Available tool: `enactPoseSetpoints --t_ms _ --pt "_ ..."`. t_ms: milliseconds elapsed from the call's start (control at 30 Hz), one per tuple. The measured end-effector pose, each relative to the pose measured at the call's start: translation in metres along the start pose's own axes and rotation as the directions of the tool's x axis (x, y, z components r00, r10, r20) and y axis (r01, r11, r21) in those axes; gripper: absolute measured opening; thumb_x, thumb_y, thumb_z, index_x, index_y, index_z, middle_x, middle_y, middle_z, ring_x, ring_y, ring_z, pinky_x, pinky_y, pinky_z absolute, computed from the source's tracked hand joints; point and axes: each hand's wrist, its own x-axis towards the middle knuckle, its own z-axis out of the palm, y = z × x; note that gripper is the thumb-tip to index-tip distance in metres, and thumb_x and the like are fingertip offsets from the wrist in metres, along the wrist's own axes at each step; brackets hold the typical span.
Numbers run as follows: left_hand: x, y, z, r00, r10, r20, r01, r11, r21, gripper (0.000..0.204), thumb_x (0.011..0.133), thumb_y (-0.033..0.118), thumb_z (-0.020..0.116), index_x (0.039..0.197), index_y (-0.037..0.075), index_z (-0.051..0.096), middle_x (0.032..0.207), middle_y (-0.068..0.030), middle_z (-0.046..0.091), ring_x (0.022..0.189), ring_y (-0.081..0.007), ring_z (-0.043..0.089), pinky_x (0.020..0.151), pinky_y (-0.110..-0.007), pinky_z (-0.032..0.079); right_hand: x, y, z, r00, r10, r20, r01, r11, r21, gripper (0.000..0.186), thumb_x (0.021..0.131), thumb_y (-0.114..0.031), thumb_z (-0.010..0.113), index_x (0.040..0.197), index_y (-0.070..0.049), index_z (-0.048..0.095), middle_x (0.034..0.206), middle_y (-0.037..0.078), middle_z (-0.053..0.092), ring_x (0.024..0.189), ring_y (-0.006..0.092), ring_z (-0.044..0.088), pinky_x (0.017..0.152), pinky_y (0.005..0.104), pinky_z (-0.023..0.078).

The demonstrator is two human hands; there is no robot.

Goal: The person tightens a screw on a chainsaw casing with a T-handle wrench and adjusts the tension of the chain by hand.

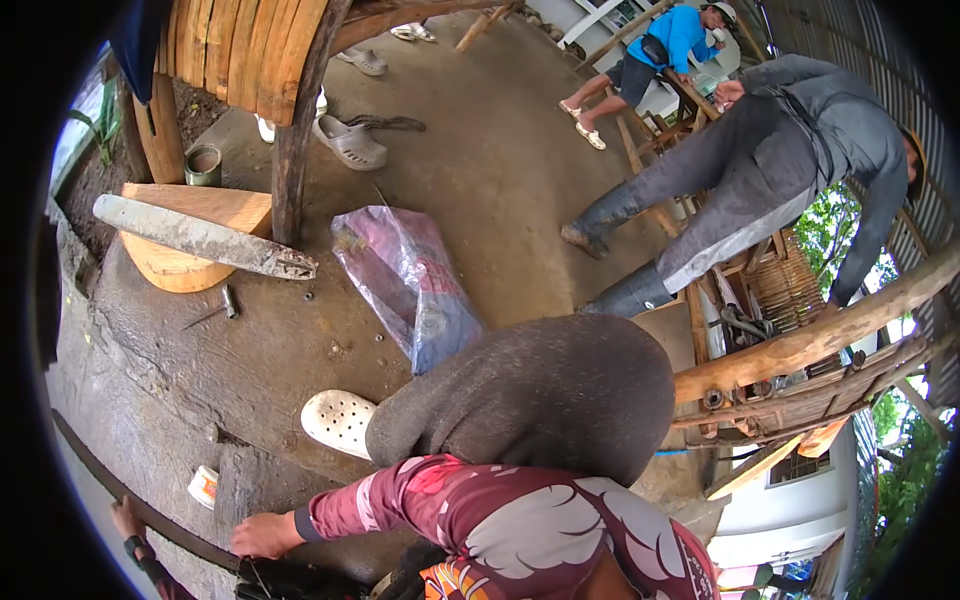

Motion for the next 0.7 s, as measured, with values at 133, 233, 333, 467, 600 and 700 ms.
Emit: enactPoseSetpoints --t_ms 133,233,333,467,600,700 --pt "-0.019 -0.043 -0.001 0.988 0.139 -0.064 -0.133 0.987 0.089 0.022 0.090 0.022 0.059 0.109 0.013 0.065 0.095 -0.0209 0.060 0.087 -0.0388 0.061 0.074 -0.047 0.050 0.017 -0.018 0.015 0.998 -0.054 -0.008 0.054 0.999 0.001 0.019 0.077 -0.020 0.063 0.090 -0.008 0.056 0.092 0.010 0.059 0.091 0.0305 0.060 0.075 0.0425 0.049" --pt "-0.066 -0.102 -0.026 0.923 0.306 -0.234 -0.324 0.945 -0.039 0.024 0.088 0.024 0.062 0.109 0.014 0.066 0.091 -0.0192 0.061 0.086 -0.0380 0.061 0.074 -0.047 0.050 0.035 -0.046 0.011 0.996 -0.059 -0.069 0.072 0.976 0.207 0.013 0.080 -0.016 0.062 0.089 -0.007 0.060 0.084 0.012 0.060 0.080 0.0325 0.063 0.069 0.0445 0.052" --pt "-0.014 -0.003 -0.017 0.825 0.379 -0.419 -0.351 0.925 0.145 0.029 0.082 0.030 0.068 0.106 0.015 0.066 0.081 -0.0131 0.063 0.083 -0.0338 0.064 0.072 -0.048 0.050 0.018 -0.011 -0.019 0.998 -0.054 -0.019 0.055 0.997 0.060 0.021 0.080 -0.009 0.061 0.100 -0.007 0.064 0.088 0.012 0.062 0.086 0.0317 0.064 0.075 0.0425 0.054" --pt "-0.013 0.054 -0.088 0.985 0.167 -0.041 -0.153 0.958 0.243 0.008 0.085 0.024 0.061 0.086 0.016 0.063 0.069 -0.0159 0.062 0.068 -0.0382 0.064 0.062 -0.051 0.052 0.015 -0.001 -0.008 0.997 -0.039 0.070 0.039 0.999 0.002 0.020 0.081 -0.010 0.059 0.101 -0.006 0.060 0.097 0.012 0.065 0.093 0.0316 0.066 0.080 0.0418 0.055" --pt "-0.040 0.067 -0.124 0.988 -0.157 0.007 0.157 0.987 -0.039 0.026 0.083 0.030 0.060 0.076 0.006 0.069 0.072 -0.0218 0.066 0.072 -0.0402 0.067 0.067 -0.048 0.055 0.024 -0.008 0.001 0.996 0.008 0.090 -0.021 0.989 0.145 0.016 0.085 -0.011 0.060 0.100 -0.004 0.057 0.093 0.015 0.066 0.093 0.0362 0.067 0.077 0.0452 0.054" --pt "-0.036 0.065 -0.130 0.931 -0.364 0.023 0.358 0.902 -0.240 0.045 0.079 0.038 0.059 0.069 -0.005 0.068 0.073 -0.0282 0.067 0.074 -0.0398 0.070 0.075 -0.045 0.056 0.039 -0.015 -0.005 0.951 0.141 0.276 -0.224 0.927 0.299 0.017 0.091 -0.015 0.060 0.099 -0.001 0.056 0.090 0.021 0.066 0.092 0.0418 0.066 0.075 0.0487 0.053"
